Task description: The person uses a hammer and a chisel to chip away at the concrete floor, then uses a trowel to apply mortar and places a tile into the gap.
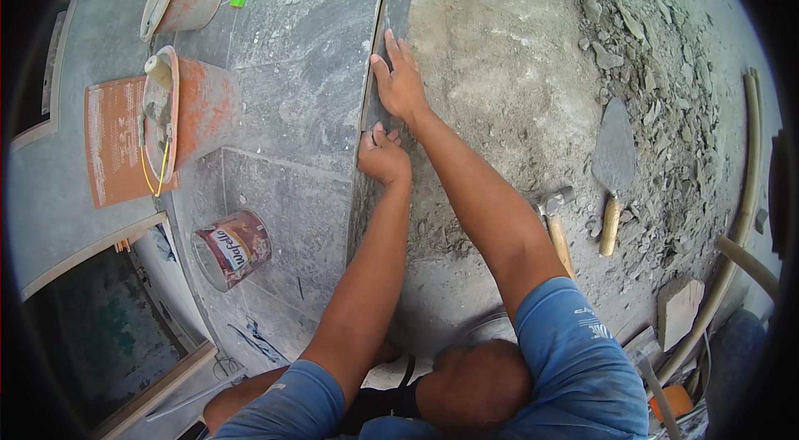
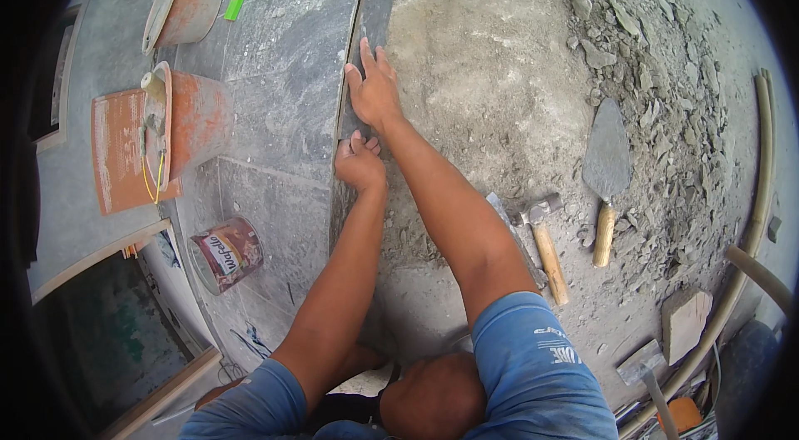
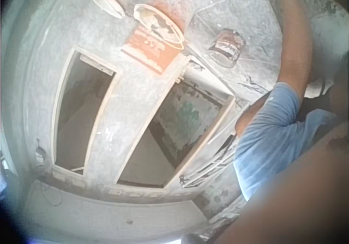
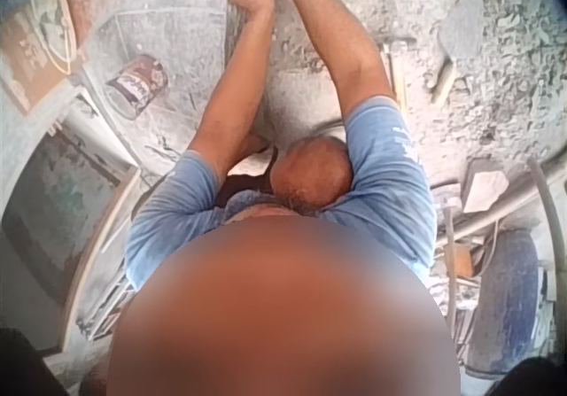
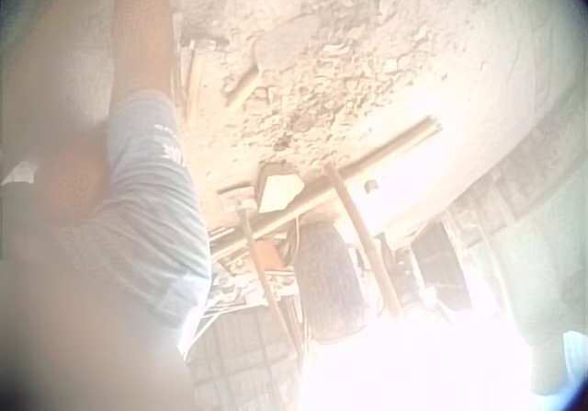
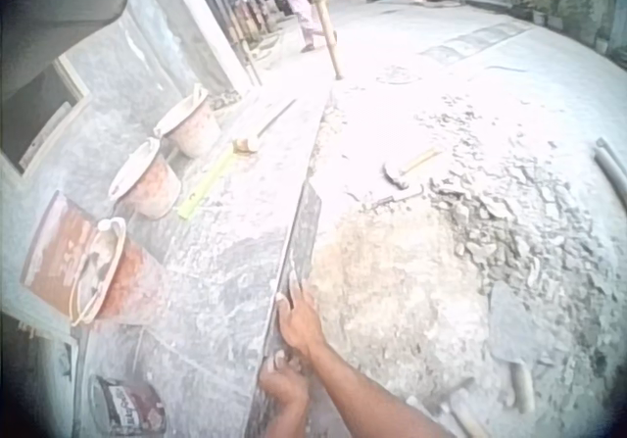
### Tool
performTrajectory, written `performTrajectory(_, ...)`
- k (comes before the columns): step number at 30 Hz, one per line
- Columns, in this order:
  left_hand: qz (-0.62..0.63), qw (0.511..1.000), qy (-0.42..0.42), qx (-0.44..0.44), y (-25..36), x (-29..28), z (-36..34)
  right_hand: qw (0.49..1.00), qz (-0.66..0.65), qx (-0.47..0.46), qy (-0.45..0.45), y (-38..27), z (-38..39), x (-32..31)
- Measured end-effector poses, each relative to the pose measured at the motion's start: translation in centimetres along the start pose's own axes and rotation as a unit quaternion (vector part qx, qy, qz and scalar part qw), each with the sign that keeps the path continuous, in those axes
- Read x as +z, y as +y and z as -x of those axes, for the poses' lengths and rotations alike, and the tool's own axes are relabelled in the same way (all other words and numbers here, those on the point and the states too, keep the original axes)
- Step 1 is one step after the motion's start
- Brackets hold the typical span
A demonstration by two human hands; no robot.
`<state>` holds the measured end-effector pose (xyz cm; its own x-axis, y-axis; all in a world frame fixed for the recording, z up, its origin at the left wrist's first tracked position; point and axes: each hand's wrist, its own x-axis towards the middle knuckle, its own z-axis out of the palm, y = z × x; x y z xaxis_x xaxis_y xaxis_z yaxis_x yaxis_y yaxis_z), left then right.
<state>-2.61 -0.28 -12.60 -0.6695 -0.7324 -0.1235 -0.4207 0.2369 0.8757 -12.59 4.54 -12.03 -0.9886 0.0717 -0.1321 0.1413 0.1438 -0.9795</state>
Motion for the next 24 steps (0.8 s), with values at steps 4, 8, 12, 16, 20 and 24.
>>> performTrajectory(4,-0.003,1.0,0.01,-0.013,0.0,0.3,-0.1,1.0,0.01,-0.001,0.0,0.1,-0.2,0.3)
performTrajectory(8,0.004,0.999,0.014,-0.031,0.4,0.5,0.3,1.0,0.016,0.001,-0.004,0.2,-0.1,0.3)
performTrajectory(12,0.013,0.999,0.007,-0.047,1.1,0.4,0.2,1.0,0.005,0.0,-0.022,0.1,-0.4,0.1)
performTrajectory(16,0.038,0.996,-0.018,-0.077,1.1,0.0,-0.1,1.0,-0.003,0.0,-0.028,0.1,0.0,-0.2)
performTrajectory(20,0.059,0.995,-0.016,-0.081,0.9,0.3,-0.1,0.999,-0.027,-0.018,-0.034,1.3,0.8,-1.2)
performTrajectory(24,0.058,0.991,-0.037,-0.112,1.4,-0.2,0.0,0.992,-0.126,0.015,0.016,1.9,2.4,-4.3)
